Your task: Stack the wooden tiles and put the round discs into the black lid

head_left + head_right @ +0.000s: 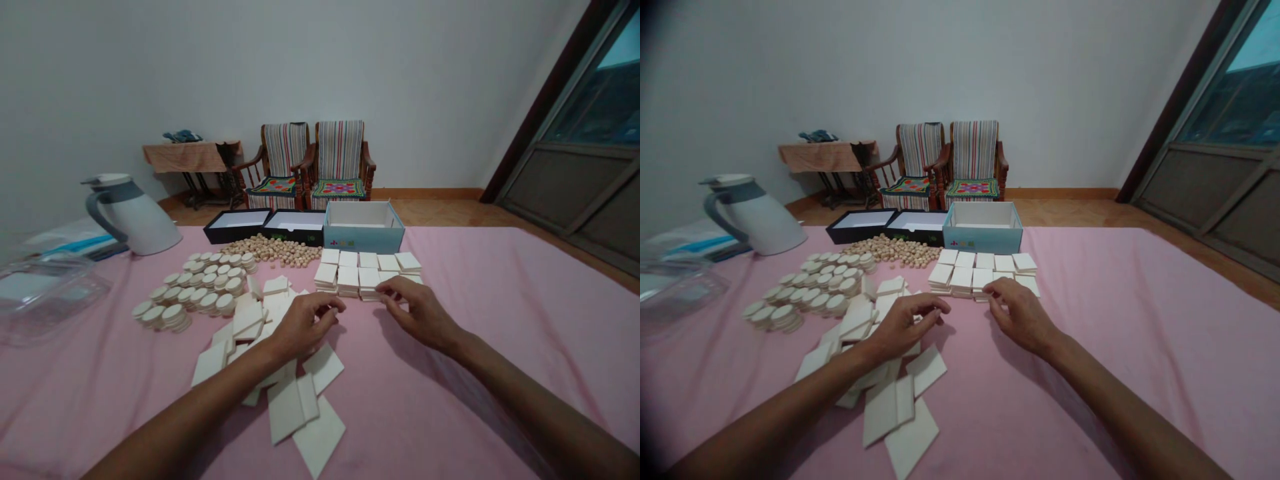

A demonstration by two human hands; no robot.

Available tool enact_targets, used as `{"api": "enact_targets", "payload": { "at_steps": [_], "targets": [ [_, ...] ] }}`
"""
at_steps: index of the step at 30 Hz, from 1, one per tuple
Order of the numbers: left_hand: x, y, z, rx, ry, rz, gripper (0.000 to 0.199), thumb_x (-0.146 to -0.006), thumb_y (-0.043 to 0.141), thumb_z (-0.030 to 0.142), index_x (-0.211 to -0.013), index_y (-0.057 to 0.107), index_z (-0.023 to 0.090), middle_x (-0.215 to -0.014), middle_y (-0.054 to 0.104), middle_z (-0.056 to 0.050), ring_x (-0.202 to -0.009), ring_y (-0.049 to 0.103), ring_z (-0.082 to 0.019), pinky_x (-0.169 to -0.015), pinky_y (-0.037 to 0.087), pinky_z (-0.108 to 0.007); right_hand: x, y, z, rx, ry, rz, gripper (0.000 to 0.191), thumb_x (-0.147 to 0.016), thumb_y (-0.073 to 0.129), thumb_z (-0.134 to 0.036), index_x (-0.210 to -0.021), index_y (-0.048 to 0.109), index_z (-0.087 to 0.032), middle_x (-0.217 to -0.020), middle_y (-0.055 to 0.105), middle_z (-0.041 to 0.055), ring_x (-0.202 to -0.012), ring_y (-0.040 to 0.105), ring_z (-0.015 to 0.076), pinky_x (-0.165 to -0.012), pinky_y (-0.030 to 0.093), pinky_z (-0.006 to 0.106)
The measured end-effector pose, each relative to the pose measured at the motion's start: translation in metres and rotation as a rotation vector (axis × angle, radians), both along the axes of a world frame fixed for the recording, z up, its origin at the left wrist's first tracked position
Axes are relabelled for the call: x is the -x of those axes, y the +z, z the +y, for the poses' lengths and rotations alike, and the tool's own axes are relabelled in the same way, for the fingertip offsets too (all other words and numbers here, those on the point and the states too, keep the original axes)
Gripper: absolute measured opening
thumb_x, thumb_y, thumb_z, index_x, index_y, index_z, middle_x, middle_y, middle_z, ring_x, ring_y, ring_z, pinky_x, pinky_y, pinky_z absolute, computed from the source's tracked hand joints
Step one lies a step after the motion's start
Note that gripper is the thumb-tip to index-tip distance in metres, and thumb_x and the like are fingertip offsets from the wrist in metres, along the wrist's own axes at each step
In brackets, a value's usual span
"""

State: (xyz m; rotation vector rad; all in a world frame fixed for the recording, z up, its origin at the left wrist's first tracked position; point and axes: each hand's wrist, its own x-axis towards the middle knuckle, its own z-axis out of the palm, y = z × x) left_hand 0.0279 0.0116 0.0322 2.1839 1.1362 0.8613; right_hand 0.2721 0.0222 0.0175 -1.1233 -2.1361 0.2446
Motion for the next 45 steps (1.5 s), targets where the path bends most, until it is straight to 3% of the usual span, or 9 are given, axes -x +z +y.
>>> {"api": "enact_targets", "payload": {
  "at_steps": [3, 6, 12, 17, 23, 29, 35, 40, 45],
  "targets": [
    [0.019, -0.001, -0.008, 0.009, 0.051, -0.011, 0.022, -0.082, 0.048, 0.015, -0.090, 0.068, 0.015, -0.083, 0.071, -0.005, -0.071, 0.065, -0.014, -0.065, 0.049, -0.024, 0.023, 0.003, -0.001, 0.026, 0.087, -0.017, 0.018, -0.084, 0.047, -0.013, -0.097, 0.059, -0.018, -0.086, 0.062, 0.0060, -0.079, 0.057, 0.0172, -0.071, 0.046, 0.032],
    [0.042, -0.006, -0.018, -0.087, 0.161, 0.021, 0.021, -0.084, 0.049, 0.018, -0.094, 0.067, 0.016, -0.088, 0.071, -0.006, -0.081, 0.065, -0.017, -0.074, 0.050, -0.028, 0.051, 0.006, 0.001, 0.040, 0.186, -0.042, 0.020, -0.083, 0.047, -0.013, -0.099, 0.059, -0.017, -0.089, 0.062, 0.0076, -0.083, 0.056, 0.0183, -0.074, 0.045, 0.033],
    [0.094, -0.018, -0.028, -0.315, 0.382, 0.307, 0.023, -0.086, 0.052, 0.031, -0.101, 0.061, 0.016, -0.101, 0.065, -0.010, -0.100, 0.058, -0.025, -0.087, 0.046, -0.039, 0.127, 0.010, 0.027, 0.059, 0.322, -0.133, 0.031, -0.079, 0.055, -0.020, -0.107, 0.058, -0.009, -0.104, 0.063, 0.0150, -0.100, 0.055, 0.0231, -0.088, 0.043, 0.037],
    [0.116, -0.029, -0.029, -0.302, 0.469, 0.542, 0.039, -0.085, 0.051, 0.045, -0.110, 0.054, 0.015, -0.106, 0.060, -0.012, -0.099, 0.054, -0.029, -0.084, 0.046, -0.044, 0.198, 0.006, 0.069, 0.195, 0.252, -0.296, 0.061, -0.076, 0.059, -0.041, -0.127, 0.049, -0.008, -0.127, 0.055, 0.0189, -0.118, 0.047, 0.0302, -0.099, 0.035, 0.045],
    [0.116, -0.035, -0.030, -0.213, 0.553, 0.626, 0.047, -0.082, 0.051, 0.052, -0.111, 0.050, 0.015, -0.107, 0.055, -0.013, -0.099, 0.053, -0.031, -0.081, 0.047, -0.043, 0.250, -0.004, 0.098, 0.346, 0.232, -0.384, 0.069, -0.068, 0.060, -0.051, -0.128, 0.050, -0.019, -0.126, 0.057, 0.0158, -0.119, 0.047, 0.0371, -0.094, 0.035, 0.057],
    [0.114, -0.037, -0.029, -0.157, 0.560, 0.584, 0.049, -0.082, 0.050, 0.052, -0.114, 0.046, 0.016, -0.114, 0.054, -0.014, -0.105, 0.053, -0.032, -0.084, 0.046, -0.044, 0.260, -0.006, 0.102, 0.423, 0.225, -0.425, 0.066, -0.067, 0.058, -0.056, -0.126, 0.049, -0.027, -0.132, 0.053, 0.0109, -0.125, 0.042, 0.0350, -0.098, 0.030, 0.058],
    [0.106, -0.039, -0.029, -0.170, 0.513, 0.509, 0.050, -0.080, 0.056, 0.048, -0.117, 0.045, 0.016, -0.111, 0.056, -0.013, -0.103, 0.053, -0.032, -0.083, 0.045, -0.045, 0.253, 0.001, 0.101, 0.461, 0.249, -0.452, 0.058, -0.064, 0.063, -0.041, -0.119, 0.052, -0.022, -0.123, 0.060, 0.0131, -0.117, 0.051, 0.0346, -0.093, 0.037, 0.056],
    [0.096, -0.038, -0.032, -0.196, 0.407, 0.454, 0.054, -0.078, 0.060, 0.045, -0.123, 0.043, 0.017, -0.116, 0.057, -0.014, -0.107, 0.052, -0.032, -0.085, 0.044, -0.047, 0.237, 0.006, 0.095, 0.445, 0.324, -0.440, 0.059, -0.067, 0.063, -0.031, -0.123, 0.048, -0.023, -0.121, 0.061, 0.0112, -0.107, 0.058, 0.0299, -0.083, 0.047, 0.043],
    [0.092, -0.039, -0.035, -0.253, 0.294, 0.445, 0.062, -0.079, 0.061, 0.045, -0.130, 0.038, 0.018, -0.127, 0.051, -0.016, -0.117, 0.046, -0.034, -0.093, 0.042, -0.050, 0.212, 0.014, 0.079, 0.368, 0.377, -0.404, 0.042, -0.072, 0.058, -0.018, -0.114, 0.054, -0.017, -0.112, 0.064, 0.0112, -0.100, 0.060, 0.0234, -0.076, 0.046, 0.029]
  ]
}}
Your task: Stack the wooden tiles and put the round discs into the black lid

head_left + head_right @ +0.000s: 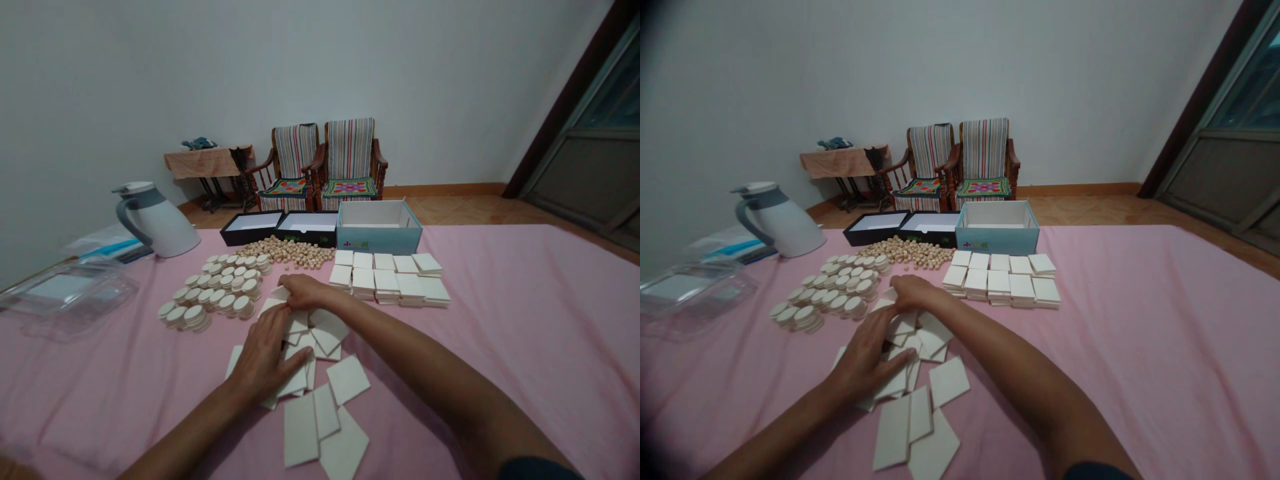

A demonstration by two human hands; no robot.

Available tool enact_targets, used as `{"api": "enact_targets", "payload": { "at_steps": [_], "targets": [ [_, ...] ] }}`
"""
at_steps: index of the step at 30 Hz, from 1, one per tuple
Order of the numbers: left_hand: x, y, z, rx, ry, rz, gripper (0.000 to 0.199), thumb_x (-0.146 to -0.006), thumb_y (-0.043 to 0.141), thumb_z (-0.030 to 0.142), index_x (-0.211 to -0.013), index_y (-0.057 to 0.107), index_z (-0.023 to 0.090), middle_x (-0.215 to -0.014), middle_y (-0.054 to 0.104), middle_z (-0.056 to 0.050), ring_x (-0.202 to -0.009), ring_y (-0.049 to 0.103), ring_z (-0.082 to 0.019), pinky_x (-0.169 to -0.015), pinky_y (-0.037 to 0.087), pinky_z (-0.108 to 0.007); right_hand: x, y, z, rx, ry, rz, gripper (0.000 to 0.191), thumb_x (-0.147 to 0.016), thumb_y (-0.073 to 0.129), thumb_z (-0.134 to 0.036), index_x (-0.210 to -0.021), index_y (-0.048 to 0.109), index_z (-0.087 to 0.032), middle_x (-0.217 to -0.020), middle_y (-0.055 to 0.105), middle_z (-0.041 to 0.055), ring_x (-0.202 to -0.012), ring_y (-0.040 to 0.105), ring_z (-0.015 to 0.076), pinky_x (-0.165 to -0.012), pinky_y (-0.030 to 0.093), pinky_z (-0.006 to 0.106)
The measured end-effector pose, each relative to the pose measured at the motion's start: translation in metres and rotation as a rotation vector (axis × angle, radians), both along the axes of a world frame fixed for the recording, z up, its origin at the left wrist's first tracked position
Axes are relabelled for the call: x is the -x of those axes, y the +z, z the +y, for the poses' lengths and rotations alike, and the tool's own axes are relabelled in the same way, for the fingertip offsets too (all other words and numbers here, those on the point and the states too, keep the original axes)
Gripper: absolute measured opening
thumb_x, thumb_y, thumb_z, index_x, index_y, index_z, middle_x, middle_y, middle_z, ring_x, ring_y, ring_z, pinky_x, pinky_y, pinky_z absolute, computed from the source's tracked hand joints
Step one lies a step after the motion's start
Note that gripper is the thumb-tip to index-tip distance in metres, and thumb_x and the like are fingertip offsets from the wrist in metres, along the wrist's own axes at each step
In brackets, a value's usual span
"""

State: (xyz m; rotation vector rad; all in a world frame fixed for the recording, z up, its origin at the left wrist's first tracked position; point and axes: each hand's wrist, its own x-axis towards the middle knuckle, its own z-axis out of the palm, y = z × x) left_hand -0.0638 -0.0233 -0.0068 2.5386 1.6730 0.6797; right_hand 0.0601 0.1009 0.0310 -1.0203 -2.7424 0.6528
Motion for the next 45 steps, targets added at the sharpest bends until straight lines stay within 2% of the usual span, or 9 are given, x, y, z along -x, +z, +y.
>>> {"api": "enact_targets", "payload": {
  "at_steps": [4, 9, 14, 21, 25, 30, 35, 41, 45],
  "targets": [
    [-0.007, 0.001, -0.005, -0.033, -0.099, 0.010, 0.058, -0.080, 0.061, 0.039, -0.130, 0.040, 0.020, -0.132, 0.048, -0.015, -0.122, 0.043, -0.032, -0.098, 0.040, -0.049, -0.029, 0.008, -0.018, -0.048, -0.049, 0.031, 0.029, -0.075, 0.054, -0.014, -0.103, 0.057, -0.013, -0.103, 0.066, 0.0120, -0.091, 0.060, 0.0230, -0.071, 0.043, 0.030],
    [-0.026, 0.006, -0.008, -0.038, -0.234, 0.017, 0.052, -0.081, 0.061, 0.035, -0.128, 0.044, 0.018, -0.131, 0.050, -0.015, -0.122, 0.045, -0.031, -0.099, 0.040, -0.047, -0.077, 0.020, -0.044, -0.121, -0.114, 0.144, 0.031, -0.076, 0.049, -0.010, -0.107, 0.055, -0.014, -0.099, 0.065, 0.0094, -0.087, 0.058, 0.0188, -0.072, 0.040, 0.028],
    [-0.036, 0.010, -0.006, -0.023, -0.295, 0.017, 0.045, -0.084, 0.057, 0.034, -0.126, 0.049, 0.019, -0.124, 0.057, -0.015, -0.116, 0.050, -0.030, -0.096, 0.043, -0.047, -0.129, 0.030, -0.072, -0.134, -0.179, 0.305, 0.026, -0.074, 0.045, -0.005, -0.094, 0.057, -0.017, -0.085, 0.064, 0.0042, -0.073, 0.054, 0.0148, -0.064, 0.036, 0.025],
    [-0.043, 0.029, 0.012, -0.034, -0.209, 0.005, 0.035, -0.082, 0.058, 0.043, -0.105, 0.060, 0.017, -0.107, 0.064, -0.013, -0.101, 0.056, -0.028, -0.088, 0.044, -0.044, -0.191, -0.004, -0.083, -0.129, -0.326, 0.228, 0.026, -0.075, 0.048, -0.007, -0.095, 0.060, -0.017, -0.092, 0.065, 0.0079, -0.083, 0.057, 0.0197, -0.073, 0.042, 0.033],
    [-0.034, 0.028, 0.055, 0.047, -0.061, -0.026, 0.054, -0.080, 0.054, 0.053, -0.119, 0.054, 0.016, -0.117, 0.060, -0.014, -0.110, 0.053, -0.029, -0.092, 0.043, -0.043, -0.191, -0.015, -0.088, -0.196, -0.309, 0.247, 0.030, -0.079, 0.051, -0.015, -0.108, 0.057, -0.016, -0.106, 0.062, 0.0114, -0.099, 0.055, 0.0229, -0.084, 0.043, 0.039],
    [-0.018, 0.010, 0.093, 0.254, 0.036, 0.099, 0.075, -0.073, 0.055, 0.064, -0.129, 0.050, 0.014, -0.128, 0.055, -0.018, -0.117, 0.049, -0.036, -0.094, 0.040, -0.047, -0.161, -0.014, -0.089, -0.154, -0.237, 0.216, 0.050, -0.081, 0.058, -0.033, -0.125, 0.049, -0.013, -0.121, 0.058, 0.0161, -0.112, 0.052, 0.0267, -0.093, 0.041, 0.042],
    [-0.021, 0.005, 0.083, 0.249, -0.025, 0.083, 0.066, -0.072, 0.059, 0.062, -0.123, 0.055, 0.020, -0.123, 0.056, -0.013, -0.112, 0.049, -0.033, -0.091, 0.040, -0.046, -0.137, -0.026, -0.085, -0.119, -0.223, 0.201, 0.058, -0.082, 0.057, -0.038, -0.132, 0.045, -0.010, -0.134, 0.048, 0.0206, -0.124, 0.042, 0.0301, -0.100, 0.035, 0.047],
    [-0.025, 0.004, 0.074, 0.173, -0.064, -0.106, 0.063, -0.067, 0.068, 0.055, -0.118, 0.057, 0.020, -0.118, 0.059, -0.011, -0.109, 0.050, -0.029, -0.093, 0.039, -0.046, -0.140, -0.025, -0.089, -0.136, -0.193, 0.338, 0.029, -0.079, 0.057, -0.021, -0.107, 0.059, -0.016, -0.111, 0.061, 0.0119, -0.106, 0.053, 0.0232, -0.091, 0.042, 0.039],
    [-0.021, 0.008, 0.082, 0.210, 0.111, -0.396, 0.051, -0.067, 0.067, 0.049, -0.107, 0.062, 0.018, -0.114, 0.061, -0.011, -0.107, 0.053, -0.029, -0.092, 0.043, -0.046, -0.147, -0.022, -0.091, -0.135, -0.246, 0.351, 0.026, -0.079, 0.055, -0.019, -0.105, 0.057, -0.016, -0.104, 0.061, 0.0103, -0.098, 0.054, 0.0217, -0.086, 0.043, 0.037]
  ]
}}
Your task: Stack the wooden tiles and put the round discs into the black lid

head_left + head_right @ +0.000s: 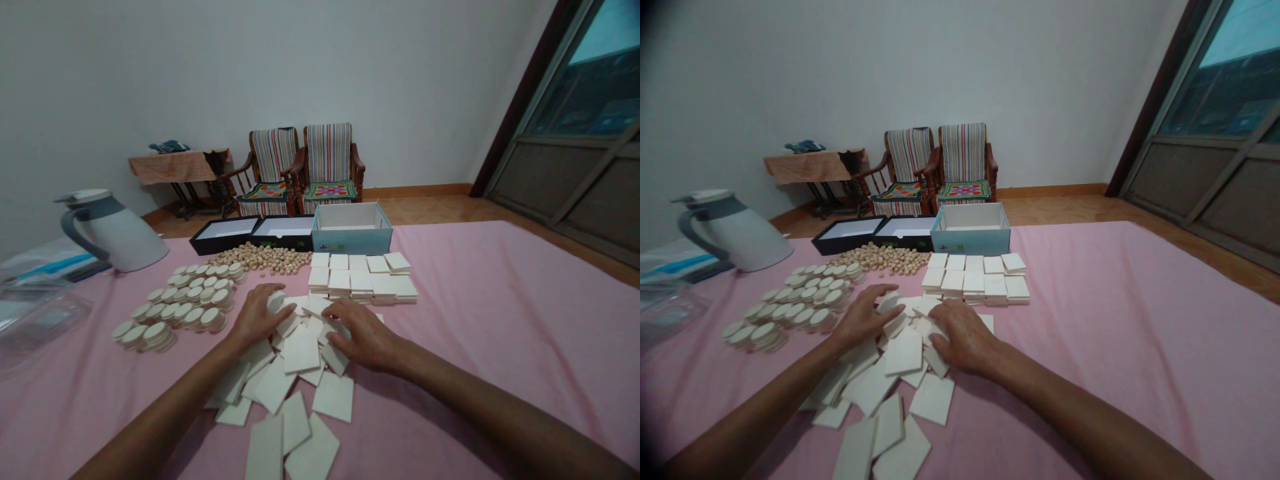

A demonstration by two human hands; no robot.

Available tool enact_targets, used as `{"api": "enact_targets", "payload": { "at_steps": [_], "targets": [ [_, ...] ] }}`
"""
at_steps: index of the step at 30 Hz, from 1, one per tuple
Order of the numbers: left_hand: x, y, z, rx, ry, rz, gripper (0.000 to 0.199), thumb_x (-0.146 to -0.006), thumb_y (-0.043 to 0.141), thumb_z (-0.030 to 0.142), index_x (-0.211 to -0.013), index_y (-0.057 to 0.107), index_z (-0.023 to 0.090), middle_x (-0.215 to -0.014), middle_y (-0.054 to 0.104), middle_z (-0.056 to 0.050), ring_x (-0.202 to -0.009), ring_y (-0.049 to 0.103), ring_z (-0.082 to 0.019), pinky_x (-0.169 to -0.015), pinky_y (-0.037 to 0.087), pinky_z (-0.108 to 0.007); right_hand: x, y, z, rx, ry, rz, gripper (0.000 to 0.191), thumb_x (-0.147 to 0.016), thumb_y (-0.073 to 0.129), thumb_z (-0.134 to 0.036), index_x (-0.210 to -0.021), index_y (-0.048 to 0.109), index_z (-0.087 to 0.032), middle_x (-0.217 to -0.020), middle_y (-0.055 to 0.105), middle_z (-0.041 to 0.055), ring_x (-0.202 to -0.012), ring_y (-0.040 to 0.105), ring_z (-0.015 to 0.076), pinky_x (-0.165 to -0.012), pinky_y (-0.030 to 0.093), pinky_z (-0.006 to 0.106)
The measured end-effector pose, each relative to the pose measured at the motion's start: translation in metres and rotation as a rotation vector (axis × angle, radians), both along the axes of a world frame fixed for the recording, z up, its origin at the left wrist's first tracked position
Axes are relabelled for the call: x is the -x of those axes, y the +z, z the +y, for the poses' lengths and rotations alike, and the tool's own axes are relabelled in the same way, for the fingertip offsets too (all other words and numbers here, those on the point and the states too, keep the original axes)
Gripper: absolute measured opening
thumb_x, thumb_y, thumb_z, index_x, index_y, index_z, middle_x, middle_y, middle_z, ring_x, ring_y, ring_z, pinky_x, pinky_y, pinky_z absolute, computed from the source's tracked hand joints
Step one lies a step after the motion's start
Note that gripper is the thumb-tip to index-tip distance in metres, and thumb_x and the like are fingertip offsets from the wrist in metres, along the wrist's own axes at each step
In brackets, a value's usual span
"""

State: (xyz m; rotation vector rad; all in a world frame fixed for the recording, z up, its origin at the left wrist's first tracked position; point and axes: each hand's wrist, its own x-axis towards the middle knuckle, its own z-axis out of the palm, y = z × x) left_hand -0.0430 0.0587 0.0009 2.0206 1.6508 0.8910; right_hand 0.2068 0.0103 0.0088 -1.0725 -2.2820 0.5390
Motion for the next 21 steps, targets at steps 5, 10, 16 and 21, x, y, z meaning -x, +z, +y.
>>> {"api": "enact_targets", "payload": {
  "at_steps": [5, 10, 16, 21],
  "targets": [
    [0.002, 0.003, 0.008, 0.181, 0.075, -0.161, 0.047, -0.072, 0.058, 0.041, -0.109, 0.058, 0.013, -0.084, 0.067, -0.007, -0.075, 0.064, -0.021, -0.061, 0.052, -0.032, -0.005, -0.006, -0.001, 0.005, -0.013, -0.011, 0.026, -0.078, 0.055, -0.018, -0.105, 0.055, -0.016, -0.104, 0.058, 0.0101, -0.097, 0.052, 0.0214, -0.084, 0.043, 0.037],
    [-0.001, 0.004, 0.005, 0.226, 0.071, -0.212, 0.053, -0.066, 0.060, 0.034, -0.115, 0.053, 0.013, -0.072, 0.066, -0.003, -0.062, 0.062, -0.019, -0.052, 0.048, -0.028, -0.014, -0.009, -0.003, 0.001, 0.009, 0.059, 0.027, -0.078, 0.053, -0.013, -0.105, 0.054, -0.017, -0.101, 0.060, 0.0083, -0.092, 0.053, 0.0200, -0.080, 0.044, 0.035],
    [-0.017, 0.026, -0.010, 0.223, 0.024, -0.239, 0.052, -0.071, 0.059, 0.035, -0.119, 0.052, 0.015, -0.085, 0.067, -0.006, -0.067, 0.063, -0.018, -0.054, 0.049, -0.027, -0.027, -0.006, -0.005, -0.014, -0.054, 0.135, 0.025, -0.080, 0.053, -0.013, -0.105, 0.056, -0.019, -0.097, 0.061, 0.0067, -0.089, 0.055, 0.0186, -0.081, 0.045, 0.035],
    [-0.050, 0.027, -0.022, 0.263, -0.179, -0.299, 0.057, -0.078, 0.055, 0.036, -0.128, 0.044, 0.012, -0.087, 0.067, -0.007, -0.069, 0.063, -0.017, -0.058, 0.050, -0.027, -0.031, -0.004, -0.003, -0.034, -0.094, 0.161, 0.023, -0.081, 0.054, -0.014, -0.103, 0.057, -0.017, -0.092, 0.061, 0.0066, -0.085, 0.056, 0.0176, -0.077, 0.046, 0.033]
  ]
}}
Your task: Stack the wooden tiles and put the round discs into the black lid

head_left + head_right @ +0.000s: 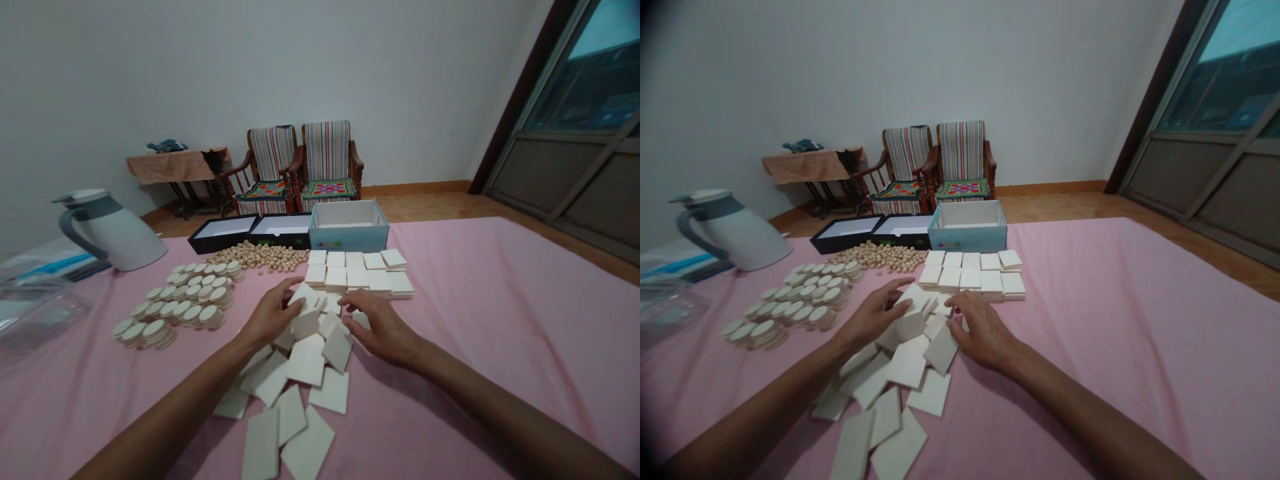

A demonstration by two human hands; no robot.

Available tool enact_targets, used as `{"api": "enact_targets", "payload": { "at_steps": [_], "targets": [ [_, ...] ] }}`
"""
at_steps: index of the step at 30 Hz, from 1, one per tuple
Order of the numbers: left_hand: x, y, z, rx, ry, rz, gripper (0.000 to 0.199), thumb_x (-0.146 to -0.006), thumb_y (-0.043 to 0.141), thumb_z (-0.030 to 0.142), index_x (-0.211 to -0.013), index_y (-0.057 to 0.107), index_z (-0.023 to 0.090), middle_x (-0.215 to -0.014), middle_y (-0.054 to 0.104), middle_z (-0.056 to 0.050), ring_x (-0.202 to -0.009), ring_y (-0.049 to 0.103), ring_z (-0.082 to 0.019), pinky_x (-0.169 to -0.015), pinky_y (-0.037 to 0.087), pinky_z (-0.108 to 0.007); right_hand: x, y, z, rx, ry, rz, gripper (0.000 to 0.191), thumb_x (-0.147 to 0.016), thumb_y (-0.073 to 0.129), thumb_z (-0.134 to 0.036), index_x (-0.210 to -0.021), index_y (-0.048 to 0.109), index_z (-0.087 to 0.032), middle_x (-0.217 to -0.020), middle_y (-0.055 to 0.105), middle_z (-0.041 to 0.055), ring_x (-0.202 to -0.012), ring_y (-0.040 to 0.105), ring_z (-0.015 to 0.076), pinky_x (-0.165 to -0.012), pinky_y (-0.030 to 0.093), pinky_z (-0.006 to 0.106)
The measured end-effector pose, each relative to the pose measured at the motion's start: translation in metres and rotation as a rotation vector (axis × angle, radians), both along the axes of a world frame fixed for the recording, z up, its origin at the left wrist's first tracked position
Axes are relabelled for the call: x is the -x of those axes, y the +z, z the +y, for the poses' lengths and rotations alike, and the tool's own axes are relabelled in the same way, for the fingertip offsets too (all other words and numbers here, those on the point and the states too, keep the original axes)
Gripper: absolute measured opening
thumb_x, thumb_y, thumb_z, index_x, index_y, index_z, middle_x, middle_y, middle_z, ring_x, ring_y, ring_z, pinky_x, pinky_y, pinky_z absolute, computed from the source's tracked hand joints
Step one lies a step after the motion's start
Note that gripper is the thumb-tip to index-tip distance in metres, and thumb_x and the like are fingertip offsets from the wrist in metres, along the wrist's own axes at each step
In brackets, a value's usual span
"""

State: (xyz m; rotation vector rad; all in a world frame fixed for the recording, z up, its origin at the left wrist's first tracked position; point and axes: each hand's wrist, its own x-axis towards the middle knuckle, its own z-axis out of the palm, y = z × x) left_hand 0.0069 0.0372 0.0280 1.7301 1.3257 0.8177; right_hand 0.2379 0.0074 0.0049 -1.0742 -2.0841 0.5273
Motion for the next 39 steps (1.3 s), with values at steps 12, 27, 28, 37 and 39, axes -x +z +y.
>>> {"api": "enact_targets", "payload": {
  "at_steps": [12, 27, 28, 37, 39],
  "targets": [
    [0.033, 0.026, -0.046, -0.259, -0.145, 0.299, 0.024, -0.085, 0.054, 0.036, -0.095, 0.063, 0.017, -0.091, 0.068, -0.005, -0.081, 0.062, -0.017, -0.072, 0.049, -0.028, 0.007, 0.008, -0.060, -0.005, 0.173, -0.108, 0.028, -0.079, 0.056, -0.016, -0.107, 0.054, -0.017, -0.101, 0.057, 0.0095, -0.095, 0.051, 0.0209, -0.082, 0.044, 0.035],
    [0.048, -0.008, -0.156, -0.339, -0.226, 0.774, 0.047, -0.079, 0.065, 0.042, -0.118, 0.052, 0.019, -0.106, 0.056, -0.011, -0.096, 0.054, -0.026, -0.082, 0.046, -0.037, 0.062, 0.005, -0.150, 0.053, -0.019, -0.499, 0.045, -0.076, 0.059, -0.044, -0.110, 0.052, -0.015, -0.104, 0.055, 0.0122, -0.096, 0.046, 0.0278, -0.084, 0.038, 0.043],
    [0.046, -0.010, -0.157, -0.343, -0.205, 0.785, 0.049, -0.079, 0.065, 0.040, -0.121, 0.051, 0.019, -0.107, 0.055, -0.011, -0.097, 0.053, -0.027, -0.083, 0.045, -0.038, 0.065, 0.004, -0.152, 0.060, -0.041, -0.511, 0.043, -0.076, 0.059, -0.042, -0.109, 0.053, -0.015, -0.103, 0.055, 0.0123, -0.096, 0.046, 0.0279, -0.084, 0.039, 0.043],
    [0.031, -0.015, -0.152, -0.337, -0.177, 0.710, 0.039, -0.070, 0.065, 0.024, -0.108, 0.055, 0.019, -0.106, 0.051, -0.009, -0.101, 0.048, -0.026, -0.086, 0.043, -0.038, 0.078, -0.008, -0.149, 0.072, -0.160, -0.388, 0.042, -0.074, 0.057, -0.031, -0.112, 0.053, -0.014, -0.103, 0.053, 0.0122, -0.097, 0.044, 0.0264, -0.084, 0.040, 0.040],
    [0.029, -0.015, -0.152, -0.335, -0.198, 0.692, 0.031, -0.069, 0.063, 0.020, -0.098, 0.055, 0.018, -0.103, 0.052, -0.009, -0.099, 0.048, -0.026, -0.086, 0.042, -0.038, 0.078, -0.014, -0.150, 0.055, -0.162, -0.331, 0.039, -0.074, 0.057, -0.030, -0.110, 0.053, -0.014, -0.102, 0.052, 0.0110, -0.096, 0.044, 0.0257, -0.085, 0.040, 0.040]
  ]
}}
